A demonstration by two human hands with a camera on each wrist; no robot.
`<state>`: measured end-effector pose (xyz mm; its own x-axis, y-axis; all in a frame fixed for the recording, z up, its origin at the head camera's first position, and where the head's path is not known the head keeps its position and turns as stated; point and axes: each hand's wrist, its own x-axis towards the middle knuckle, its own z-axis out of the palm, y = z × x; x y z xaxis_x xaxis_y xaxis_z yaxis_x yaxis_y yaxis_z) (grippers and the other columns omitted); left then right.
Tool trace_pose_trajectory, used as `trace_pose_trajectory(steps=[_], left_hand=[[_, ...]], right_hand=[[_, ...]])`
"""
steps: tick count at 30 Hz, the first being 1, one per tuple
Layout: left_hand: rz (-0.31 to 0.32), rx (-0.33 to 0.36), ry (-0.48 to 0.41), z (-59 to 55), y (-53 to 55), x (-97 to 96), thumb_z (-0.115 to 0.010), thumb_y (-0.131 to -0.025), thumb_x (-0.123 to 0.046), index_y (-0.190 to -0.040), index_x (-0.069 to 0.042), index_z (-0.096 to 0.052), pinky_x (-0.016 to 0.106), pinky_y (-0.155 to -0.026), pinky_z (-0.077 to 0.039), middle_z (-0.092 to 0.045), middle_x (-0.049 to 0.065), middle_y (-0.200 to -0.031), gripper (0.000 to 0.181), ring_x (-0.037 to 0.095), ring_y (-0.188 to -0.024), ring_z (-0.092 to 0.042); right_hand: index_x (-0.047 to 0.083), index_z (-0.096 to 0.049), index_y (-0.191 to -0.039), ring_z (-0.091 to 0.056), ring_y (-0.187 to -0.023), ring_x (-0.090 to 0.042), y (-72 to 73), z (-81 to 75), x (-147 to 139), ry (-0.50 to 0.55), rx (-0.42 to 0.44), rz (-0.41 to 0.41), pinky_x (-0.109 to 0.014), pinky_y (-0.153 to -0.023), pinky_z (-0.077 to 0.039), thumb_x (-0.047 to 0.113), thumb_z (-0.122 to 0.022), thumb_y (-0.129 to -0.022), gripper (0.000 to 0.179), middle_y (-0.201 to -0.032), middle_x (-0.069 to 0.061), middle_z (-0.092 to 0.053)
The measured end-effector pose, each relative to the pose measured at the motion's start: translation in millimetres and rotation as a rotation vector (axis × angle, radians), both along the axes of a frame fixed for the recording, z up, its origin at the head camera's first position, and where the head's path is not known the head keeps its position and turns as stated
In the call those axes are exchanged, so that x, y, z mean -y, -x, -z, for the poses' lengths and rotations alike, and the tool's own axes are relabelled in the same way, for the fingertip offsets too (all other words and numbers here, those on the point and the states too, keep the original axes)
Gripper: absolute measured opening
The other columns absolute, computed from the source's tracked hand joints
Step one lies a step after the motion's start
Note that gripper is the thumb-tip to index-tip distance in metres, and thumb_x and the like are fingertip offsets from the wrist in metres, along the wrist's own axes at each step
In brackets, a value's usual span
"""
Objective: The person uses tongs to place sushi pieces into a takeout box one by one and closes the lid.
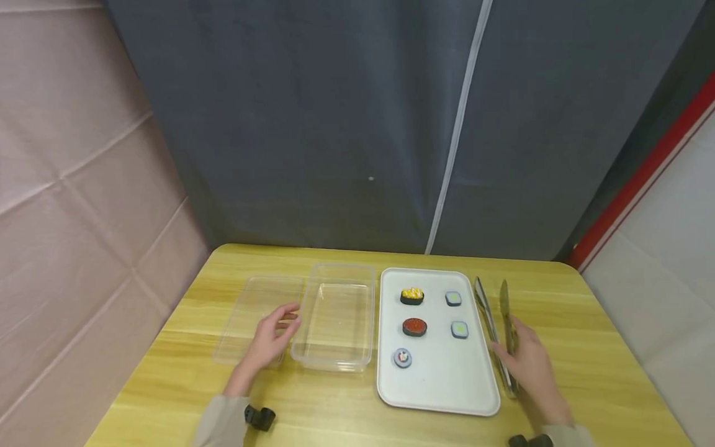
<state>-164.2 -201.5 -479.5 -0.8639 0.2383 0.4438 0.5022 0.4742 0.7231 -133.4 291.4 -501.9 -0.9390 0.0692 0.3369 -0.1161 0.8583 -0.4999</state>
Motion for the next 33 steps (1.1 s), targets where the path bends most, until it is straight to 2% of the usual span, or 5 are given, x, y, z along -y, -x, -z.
trace_pose_trajectory(steps=[6, 14, 20, 27, 33], left_hand=[[0.019, 0.124, -0.098, -17.1, -7.2, -9.2, -0.055, -0.089, 0.007, -0.120, 0.020, -0.047, 0.043, -0.077, -0.054, -0.052, 0.036, -0.118, 0.034, 0.046, -0.096, -0.056], [-0.069, 0.365, -0.199, 1.5, 5.8, -6.7, -0.055, -0.093, -0.001, -0.128, 0.008, -0.047, 0.028, -0.080, -0.051, -0.048, 0.027, -0.130, 0.038, 0.037, -0.106, -0.052], [-0.099, 0.496, -0.284, 0.3, 10.3, -6.9, -0.055, -0.093, -0.004, -0.131, 0.006, -0.045, 0.020, -0.079, -0.047, -0.046, 0.024, -0.134, 0.040, 0.033, -0.110, -0.048], [-0.081, 0.568, -0.329, -23.9, 1.3, -13.0, -0.053, -0.093, 0.002, -0.131, 0.011, -0.043, 0.018, -0.078, -0.047, -0.043, 0.029, -0.134, 0.040, 0.039, -0.112, -0.046], [-0.079, 0.535, -0.334, -3.3, 10.0, -7.6, -0.054, -0.093, 0.000, -0.131, 0.008, -0.045, 0.019, -0.079, -0.048, -0.045, 0.026, -0.132, 0.040, 0.035, -0.110, -0.048]], right_hand=[[-0.021, -0.038, -0.128, -0.056, -0.088, -0.051, 1.9, -3.0, 6.0, 0.011, 0.026, 0.030, -0.060, -0.071, -0.047, 0.015, -0.074, -0.077, 0.071, -0.108, -0.042, -0.051], [-0.023, -0.040, -0.125, -0.051, -0.095, -0.056, 3.9, -8.5, 12.3, 0.010, 0.067, 0.081, -0.061, -0.077, -0.045, 0.007, -0.074, -0.075, 0.068, -0.111, -0.045, -0.048], [-0.024, -0.039, -0.124, -0.053, -0.092, -0.055, 5.9, -10.9, 14.2, 0.014, 0.144, 0.134, -0.060, -0.074, -0.047, 0.008, -0.069, -0.075, 0.065, -0.107, -0.046, -0.048], [-0.026, -0.037, -0.123, -0.052, -0.084, -0.053, 7.1, -7.2, 13.4, 0.067, 0.184, 0.180, -0.060, -0.067, -0.047, 0.006, -0.059, -0.075, 0.061, -0.101, -0.044, -0.045], [-0.026, -0.037, -0.123, -0.051, -0.084, -0.053, 7.0, -4.4, 13.3, 0.075, 0.182, 0.209, -0.061, -0.070, -0.046, 0.009, -0.059, -0.080, 0.060, -0.101, -0.042, -0.045]])
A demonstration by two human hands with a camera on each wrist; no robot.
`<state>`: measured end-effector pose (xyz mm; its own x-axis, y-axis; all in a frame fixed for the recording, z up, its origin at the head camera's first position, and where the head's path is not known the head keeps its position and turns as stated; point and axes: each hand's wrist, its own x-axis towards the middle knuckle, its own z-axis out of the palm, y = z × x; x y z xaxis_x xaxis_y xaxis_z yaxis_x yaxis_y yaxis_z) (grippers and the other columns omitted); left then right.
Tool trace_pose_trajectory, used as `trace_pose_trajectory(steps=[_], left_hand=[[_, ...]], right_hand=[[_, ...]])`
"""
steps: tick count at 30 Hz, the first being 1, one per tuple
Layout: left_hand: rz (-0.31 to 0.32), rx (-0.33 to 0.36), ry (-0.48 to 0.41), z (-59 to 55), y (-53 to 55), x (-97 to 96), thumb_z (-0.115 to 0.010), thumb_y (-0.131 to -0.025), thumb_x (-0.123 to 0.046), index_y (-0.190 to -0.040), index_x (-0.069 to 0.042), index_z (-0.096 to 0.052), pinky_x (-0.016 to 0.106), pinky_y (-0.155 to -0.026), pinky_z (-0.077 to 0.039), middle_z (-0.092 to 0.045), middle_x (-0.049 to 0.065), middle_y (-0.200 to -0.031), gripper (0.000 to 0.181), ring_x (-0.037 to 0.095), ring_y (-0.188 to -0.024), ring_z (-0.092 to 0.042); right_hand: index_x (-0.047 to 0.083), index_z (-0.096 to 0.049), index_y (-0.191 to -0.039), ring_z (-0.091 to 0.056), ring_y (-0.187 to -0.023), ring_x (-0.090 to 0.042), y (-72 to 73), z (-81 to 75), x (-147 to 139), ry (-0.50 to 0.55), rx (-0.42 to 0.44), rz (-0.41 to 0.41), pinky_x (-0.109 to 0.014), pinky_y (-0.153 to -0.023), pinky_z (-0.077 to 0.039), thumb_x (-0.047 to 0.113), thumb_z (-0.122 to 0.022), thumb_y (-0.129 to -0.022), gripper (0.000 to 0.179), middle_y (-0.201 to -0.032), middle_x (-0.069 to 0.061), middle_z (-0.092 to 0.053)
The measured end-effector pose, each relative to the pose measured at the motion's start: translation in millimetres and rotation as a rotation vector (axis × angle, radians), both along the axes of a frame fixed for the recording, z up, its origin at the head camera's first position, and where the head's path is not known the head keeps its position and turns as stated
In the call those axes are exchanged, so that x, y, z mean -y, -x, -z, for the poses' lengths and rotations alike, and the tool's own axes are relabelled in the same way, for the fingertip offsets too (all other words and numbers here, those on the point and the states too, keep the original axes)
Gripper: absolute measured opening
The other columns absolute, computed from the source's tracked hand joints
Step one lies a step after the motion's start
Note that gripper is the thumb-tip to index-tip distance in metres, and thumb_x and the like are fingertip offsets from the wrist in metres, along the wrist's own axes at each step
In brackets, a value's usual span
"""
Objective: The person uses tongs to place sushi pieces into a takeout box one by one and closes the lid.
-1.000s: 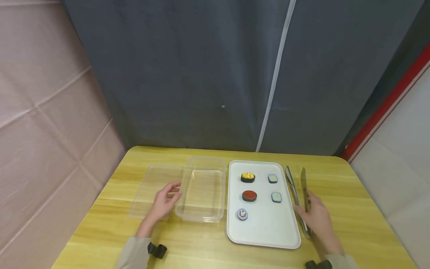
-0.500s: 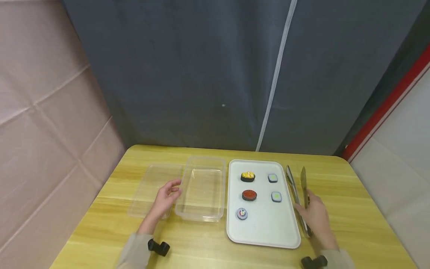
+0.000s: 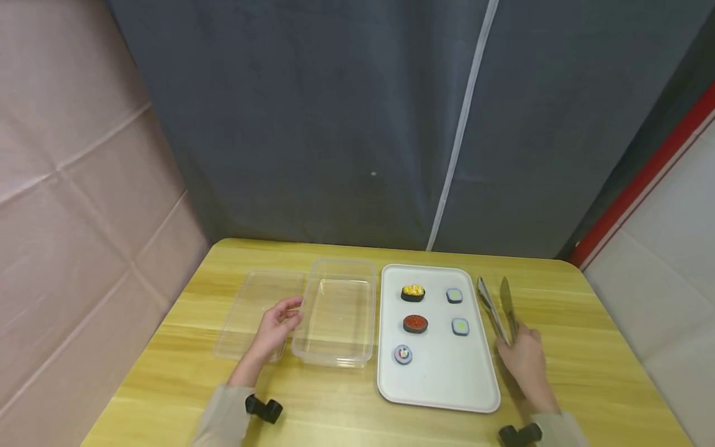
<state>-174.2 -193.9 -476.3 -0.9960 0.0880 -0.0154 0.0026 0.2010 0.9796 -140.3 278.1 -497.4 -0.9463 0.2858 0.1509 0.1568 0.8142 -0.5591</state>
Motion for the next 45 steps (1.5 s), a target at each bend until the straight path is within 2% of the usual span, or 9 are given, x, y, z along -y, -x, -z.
trace_pose_trajectory(steps=[1, 3, 9, 13, 23, 27, 33, 40, 45], left_hand=[[-0.001, -0.006, 0.003, 3.9, 1.8, 0.9, -0.054, -0.093, -0.001, -0.130, 0.008, -0.045, 0.019, -0.078, -0.048, -0.046, 0.025, -0.132, 0.040, 0.034, -0.109, -0.049], [-0.005, 0.003, -0.003, 3.4, 1.5, 0.5, -0.055, -0.093, -0.001, -0.131, 0.006, -0.046, 0.019, -0.079, -0.047, -0.046, 0.024, -0.132, 0.040, 0.034, -0.110, -0.049], [-0.012, 0.024, 0.009, 2.9, 2.2, 0.0, -0.055, -0.093, -0.002, -0.131, 0.004, -0.046, 0.019, -0.079, -0.047, -0.046, 0.022, -0.133, 0.040, 0.032, -0.110, -0.048], [-0.010, 0.026, 0.012, 4.0, 2.9, 0.5, -0.054, -0.093, -0.003, -0.131, 0.004, -0.047, 0.019, -0.079, -0.047, -0.046, 0.022, -0.133, 0.039, 0.032, -0.110, -0.048], [-0.015, 0.031, 0.003, 4.9, 3.3, 1.1, -0.054, -0.093, -0.002, -0.131, 0.004, -0.047, 0.021, -0.078, -0.047, -0.047, 0.023, -0.132, 0.039, 0.030, -0.108, -0.050], [-0.019, 0.034, 0.001, 4.8, 3.1, 1.1, -0.054, -0.093, -0.002, -0.131, 0.004, -0.047, 0.021, -0.078, -0.047, -0.047, 0.022, -0.132, 0.039, 0.030, -0.108, -0.050], [-0.025, 0.032, 0.002, 5.1, 3.6, 1.0, -0.054, -0.093, -0.001, -0.130, 0.004, -0.047, 0.022, -0.077, -0.048, -0.049, 0.023, -0.131, 0.039, 0.030, -0.107, -0.051], [-0.026, 0.041, -0.003, 4.9, 3.1, 0.7, -0.054, -0.093, -0.002, -0.131, 0.004, -0.047, 0.023, -0.078, -0.048, -0.048, 0.023, -0.131, 0.039, 0.030, -0.108, -0.050], [-0.020, 0.044, -0.015, 4.5, 2.2, 0.8, -0.054, -0.093, -0.003, -0.132, 0.004, -0.046, 0.024, -0.079, -0.048, -0.048, 0.023, -0.131, 0.040, 0.032, -0.108, -0.050]], right_hand=[[-0.026, -0.036, -0.124, -0.051, -0.084, -0.054, 0.0, 0.3, -0.1, 0.000, 0.007, 0.005, -0.062, -0.071, -0.045, 0.009, -0.059, -0.081, 0.059, -0.101, -0.042, -0.044], [-0.026, -0.035, -0.125, -0.051, -0.085, -0.054, 0.2, 1.0, -0.5, -0.001, 0.015, 0.014, -0.062, -0.073, -0.044, 0.010, -0.058, -0.084, 0.059, -0.101, -0.042, -0.043], [-0.027, -0.036, -0.122, -0.048, -0.085, -0.057, 1.2, 4.5, -5.0, 0.008, -0.060, 0.019, -0.064, -0.072, -0.043, 0.003, -0.056, -0.084, 0.052, -0.099, -0.043, -0.041], [-0.026, -0.037, -0.121, -0.048, -0.083, -0.056, -0.2, 5.4, -8.4, -0.001, -0.080, 0.018, -0.063, -0.070, -0.043, 0.003, -0.056, -0.084, 0.051, -0.098, -0.042, -0.041], [-0.020, -0.041, -0.122, -0.050, -0.075, -0.050, -4.2, 6.2, -20.3, -0.025, -0.130, -0.026, -0.061, -0.064, -0.045, 0.001, -0.056, -0.082, 0.048, -0.095, -0.039, -0.044], [-0.019, -0.041, -0.123, -0.050, -0.075, -0.049, -6.1, 4.6, -25.9, -0.046, -0.164, -0.051, -0.061, -0.065, -0.045, -0.001, -0.057, -0.082, 0.048, -0.096, -0.038, -0.044], [-0.021, -0.045, -0.119, -0.051, -0.070, -0.043, -6.5, 0.8, -34.4, -0.109, -0.308, -0.140, -0.058, -0.060, -0.047, -0.004, -0.063, -0.076, 0.049, -0.091, -0.036, -0.048], [-0.018, -0.045, -0.122, -0.052, -0.071, -0.038, -6.5, -10.7, -42.6, -0.103, -0.303, -0.265, -0.054, -0.058, -0.047, -0.005, -0.065, -0.078, 0.051, -0.096, -0.034, -0.049], [-0.015, -0.050, -0.119, -0.053, -0.071, -0.032, -0.2, -14.2, -49.0, -0.180, -0.403, -0.397, -0.045, -0.055, -0.047, -0.009, -0.072, -0.069, 0.055, -0.092, -0.030, -0.055]])
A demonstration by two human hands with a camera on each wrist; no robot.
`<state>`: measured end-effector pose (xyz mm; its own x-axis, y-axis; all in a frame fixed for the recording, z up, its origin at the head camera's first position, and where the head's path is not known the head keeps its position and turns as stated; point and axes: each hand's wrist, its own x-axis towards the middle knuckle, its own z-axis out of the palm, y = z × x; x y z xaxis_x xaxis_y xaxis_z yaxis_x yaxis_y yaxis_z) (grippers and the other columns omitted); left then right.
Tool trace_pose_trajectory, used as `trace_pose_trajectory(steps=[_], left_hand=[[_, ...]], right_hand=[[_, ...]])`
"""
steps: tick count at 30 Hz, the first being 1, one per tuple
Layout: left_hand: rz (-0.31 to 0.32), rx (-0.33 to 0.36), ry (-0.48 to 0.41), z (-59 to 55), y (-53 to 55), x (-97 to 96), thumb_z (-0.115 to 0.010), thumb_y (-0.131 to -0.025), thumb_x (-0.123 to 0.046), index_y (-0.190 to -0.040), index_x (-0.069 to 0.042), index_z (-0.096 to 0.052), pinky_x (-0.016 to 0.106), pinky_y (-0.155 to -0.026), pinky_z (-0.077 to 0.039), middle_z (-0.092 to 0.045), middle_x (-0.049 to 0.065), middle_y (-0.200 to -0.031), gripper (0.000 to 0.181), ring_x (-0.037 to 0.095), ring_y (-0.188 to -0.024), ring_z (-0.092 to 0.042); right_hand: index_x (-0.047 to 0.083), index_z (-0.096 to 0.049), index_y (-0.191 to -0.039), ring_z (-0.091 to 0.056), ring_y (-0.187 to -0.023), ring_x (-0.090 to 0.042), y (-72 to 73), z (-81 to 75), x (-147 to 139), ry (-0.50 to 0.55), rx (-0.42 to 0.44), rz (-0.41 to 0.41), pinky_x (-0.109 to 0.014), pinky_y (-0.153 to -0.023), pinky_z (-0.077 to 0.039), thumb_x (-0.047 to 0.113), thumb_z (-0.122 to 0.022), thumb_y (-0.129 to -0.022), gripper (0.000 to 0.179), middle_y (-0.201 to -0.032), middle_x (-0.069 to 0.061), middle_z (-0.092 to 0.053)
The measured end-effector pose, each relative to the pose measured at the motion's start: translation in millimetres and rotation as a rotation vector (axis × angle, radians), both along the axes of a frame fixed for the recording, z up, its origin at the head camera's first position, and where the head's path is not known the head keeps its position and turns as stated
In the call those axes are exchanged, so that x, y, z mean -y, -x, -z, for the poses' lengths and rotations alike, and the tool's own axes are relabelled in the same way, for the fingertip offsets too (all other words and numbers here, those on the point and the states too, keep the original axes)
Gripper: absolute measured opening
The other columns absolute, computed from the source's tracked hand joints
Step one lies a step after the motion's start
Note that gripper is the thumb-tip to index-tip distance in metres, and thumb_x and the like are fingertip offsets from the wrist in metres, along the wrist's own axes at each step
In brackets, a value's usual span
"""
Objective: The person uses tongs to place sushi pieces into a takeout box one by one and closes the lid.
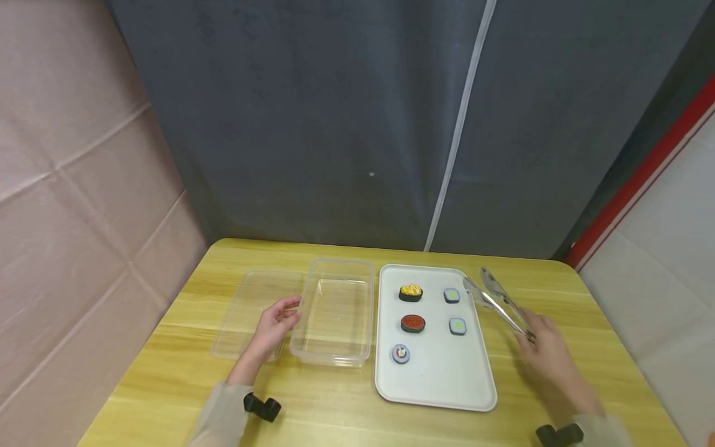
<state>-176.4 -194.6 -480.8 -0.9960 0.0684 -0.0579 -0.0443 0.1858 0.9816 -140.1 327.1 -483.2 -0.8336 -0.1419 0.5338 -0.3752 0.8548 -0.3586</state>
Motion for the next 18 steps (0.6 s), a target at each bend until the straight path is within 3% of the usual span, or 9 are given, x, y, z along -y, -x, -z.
trace_pose_trajectory(steps=[9, 13, 18], left_hand=[[0.008, 0.018, -0.010, -3.8, -1.2, -0.1, -0.054, -0.093, -0.003, -0.133, 0.004, -0.044, 0.030, -0.083, -0.048, -0.046, 0.023, -0.133, 0.042, 0.032, -0.110, -0.049], [0.013, 0.028, -0.011, -14.5, -5.2, -2.6, -0.053, -0.093, 0.001, -0.132, 0.008, -0.043, 0.037, -0.085, -0.048, -0.045, 0.027, -0.133, 0.041, 0.036, -0.110, -0.048], [0.023, 0.030, -0.007, -23.3, -9.7, -5.0, -0.052, -0.093, 0.000, -0.132, 0.009, -0.042, 0.035, -0.085, -0.048, -0.044, 0.028, -0.134, 0.042, 0.038, -0.112, -0.047]], right_hand=[[-0.010, -0.053, -0.119, -0.051, -0.074, -0.022, 9.2, -10.7, -2.7, -0.052, -0.011, -0.132, -0.038, -0.057, -0.043, -0.007, -0.073, -0.070, 0.053, -0.094, -0.020, -0.058], [-0.009, -0.054, -0.119, -0.048, -0.071, -0.015, 15.9, -13.9, -1.5, -0.071, -0.042, -0.191, -0.034, -0.055, -0.043, -0.007, -0.074, -0.068, 0.054, -0.093, -0.017, -0.058], [-0.008, -0.054, -0.119, -0.049, -0.073, -0.014, 26.0, -16.3, 3.0, -0.108, -0.043, -0.250, -0.035, -0.057, -0.045, -0.006, -0.075, -0.069, 0.055, -0.094, -0.016, -0.057]])
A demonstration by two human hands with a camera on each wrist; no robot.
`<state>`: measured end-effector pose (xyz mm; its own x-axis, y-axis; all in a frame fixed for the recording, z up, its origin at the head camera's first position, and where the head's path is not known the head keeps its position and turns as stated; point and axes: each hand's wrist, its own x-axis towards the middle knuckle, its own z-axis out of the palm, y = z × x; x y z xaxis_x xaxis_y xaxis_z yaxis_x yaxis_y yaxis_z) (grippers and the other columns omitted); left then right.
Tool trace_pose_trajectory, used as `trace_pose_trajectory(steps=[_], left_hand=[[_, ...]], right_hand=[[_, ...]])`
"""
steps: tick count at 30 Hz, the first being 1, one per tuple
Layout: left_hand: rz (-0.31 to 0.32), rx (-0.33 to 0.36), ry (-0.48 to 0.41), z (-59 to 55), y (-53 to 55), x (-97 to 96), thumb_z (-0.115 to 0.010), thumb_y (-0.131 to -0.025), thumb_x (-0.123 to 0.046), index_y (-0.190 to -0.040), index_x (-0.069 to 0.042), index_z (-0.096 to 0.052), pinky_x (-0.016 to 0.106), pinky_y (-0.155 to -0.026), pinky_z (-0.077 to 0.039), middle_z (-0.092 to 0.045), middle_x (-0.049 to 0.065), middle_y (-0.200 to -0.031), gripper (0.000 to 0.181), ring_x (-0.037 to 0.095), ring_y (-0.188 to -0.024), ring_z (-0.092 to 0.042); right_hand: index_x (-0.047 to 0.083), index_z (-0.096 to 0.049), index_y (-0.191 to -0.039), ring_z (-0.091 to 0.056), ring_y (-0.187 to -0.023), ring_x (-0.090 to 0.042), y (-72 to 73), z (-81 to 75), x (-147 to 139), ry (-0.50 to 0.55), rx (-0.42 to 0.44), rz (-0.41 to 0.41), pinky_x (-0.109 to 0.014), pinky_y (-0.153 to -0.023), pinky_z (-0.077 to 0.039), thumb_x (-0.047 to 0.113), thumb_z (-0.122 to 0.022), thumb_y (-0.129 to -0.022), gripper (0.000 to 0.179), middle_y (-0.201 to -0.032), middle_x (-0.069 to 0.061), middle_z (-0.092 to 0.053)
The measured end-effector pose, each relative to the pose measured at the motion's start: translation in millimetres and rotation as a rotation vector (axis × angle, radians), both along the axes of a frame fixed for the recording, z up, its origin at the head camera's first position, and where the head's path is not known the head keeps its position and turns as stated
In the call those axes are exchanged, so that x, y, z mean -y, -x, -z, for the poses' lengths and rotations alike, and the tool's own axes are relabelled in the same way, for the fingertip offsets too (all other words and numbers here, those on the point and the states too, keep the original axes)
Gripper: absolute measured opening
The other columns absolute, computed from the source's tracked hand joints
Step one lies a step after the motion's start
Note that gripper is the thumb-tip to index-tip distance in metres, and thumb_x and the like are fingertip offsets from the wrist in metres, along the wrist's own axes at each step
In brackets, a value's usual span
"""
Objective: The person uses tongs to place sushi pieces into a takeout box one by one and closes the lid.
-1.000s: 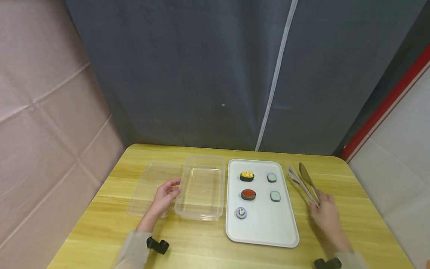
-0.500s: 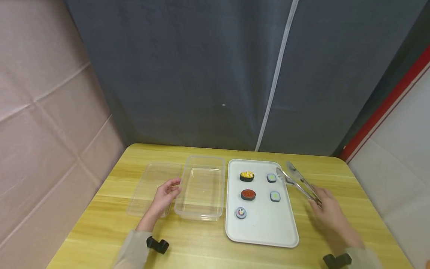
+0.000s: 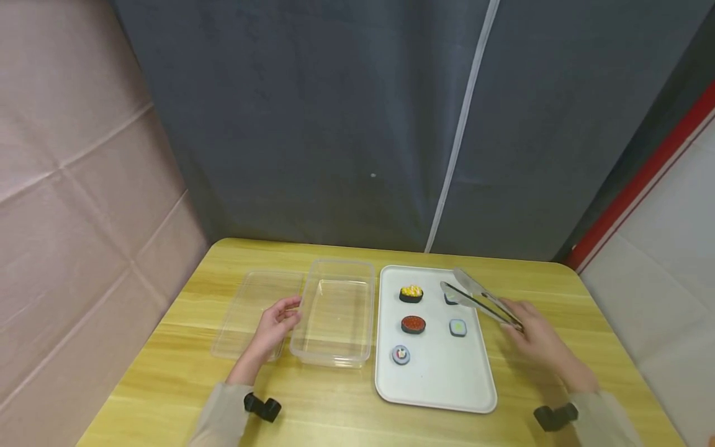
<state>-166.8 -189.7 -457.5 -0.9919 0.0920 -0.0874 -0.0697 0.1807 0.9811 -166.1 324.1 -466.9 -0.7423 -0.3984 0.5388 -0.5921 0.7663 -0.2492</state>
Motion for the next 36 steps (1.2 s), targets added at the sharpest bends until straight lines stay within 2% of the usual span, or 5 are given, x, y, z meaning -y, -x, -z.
trace_pose_trajectory(steps=[6, 9, 16, 25, 36], left_hand=[[-0.013, -0.012, -0.003, 19.7, 8.0, 5.5, -0.053, -0.094, -0.003, -0.135, 0.004, -0.041, 0.032, -0.085, -0.048, -0.044, 0.024, -0.135, 0.043, 0.034, -0.113, -0.047], [-0.014, -0.029, 0.001, 22.9, 8.6, 6.2, -0.053, -0.094, -0.004, -0.135, 0.003, -0.041, 0.030, -0.083, -0.048, -0.045, 0.023, -0.135, 0.044, 0.034, -0.112, -0.048], [-0.011, -0.036, 0.010, 23.5, 8.9, 5.7, -0.053, -0.093, -0.003, -0.135, 0.004, -0.041, 0.024, -0.080, -0.048, -0.044, 0.024, -0.135, 0.044, 0.035, -0.113, -0.048], [-0.007, -0.020, -0.011, 24.6, 11.6, 5.8, -0.052, -0.093, 0.000, -0.134, 0.007, -0.039, 0.021, -0.080, -0.047, -0.042, 0.028, -0.134, 0.044, 0.037, -0.114, -0.046], [-0.003, -0.050, 0.001, 24.7, 9.2, 4.6, -0.053, -0.093, -0.001, -0.133, 0.004, -0.043, 0.017, -0.083, -0.044, -0.045, 0.025, -0.134, 0.041, 0.036, -0.115, -0.046]], right_hand=[[-0.007, -0.052, -0.121, -0.051, -0.079, -0.016, 11.2, -2.4, 8.1, -0.033, 0.034, -0.046, -0.037, -0.062, -0.047, -0.005, -0.074, -0.071, 0.055, -0.099, -0.015, -0.058], [-0.007, -0.052, -0.121, -0.053, -0.080, -0.018, 16.4, -3.8, 13.0, -0.045, 0.045, -0.072, -0.037, -0.063, -0.048, -0.006, -0.074, -0.071, 0.054, -0.100, -0.016, -0.058], [-0.006, -0.052, -0.122, -0.054, -0.079, -0.017, 25.4, -5.4, 24.6, -0.056, 0.119, -0.108, -0.034, -0.061, -0.048, -0.005, -0.071, -0.076, 0.050, -0.100, -0.015, -0.058], [-0.006, -0.052, -0.123, -0.058, -0.087, -0.027, 32.7, -4.8, 32.2, -0.071, 0.213, -0.098, -0.044, -0.069, -0.050, -0.007, -0.067, -0.080, 0.046, -0.103, -0.016, -0.057], [-0.005, -0.053, -0.123, -0.058, -0.092, -0.030, 43.3, -2.6, 38.2, -0.077, 0.307, -0.072, -0.048, -0.076, -0.050, -0.006, -0.065, -0.082, 0.042, -0.106, -0.018, -0.057]])
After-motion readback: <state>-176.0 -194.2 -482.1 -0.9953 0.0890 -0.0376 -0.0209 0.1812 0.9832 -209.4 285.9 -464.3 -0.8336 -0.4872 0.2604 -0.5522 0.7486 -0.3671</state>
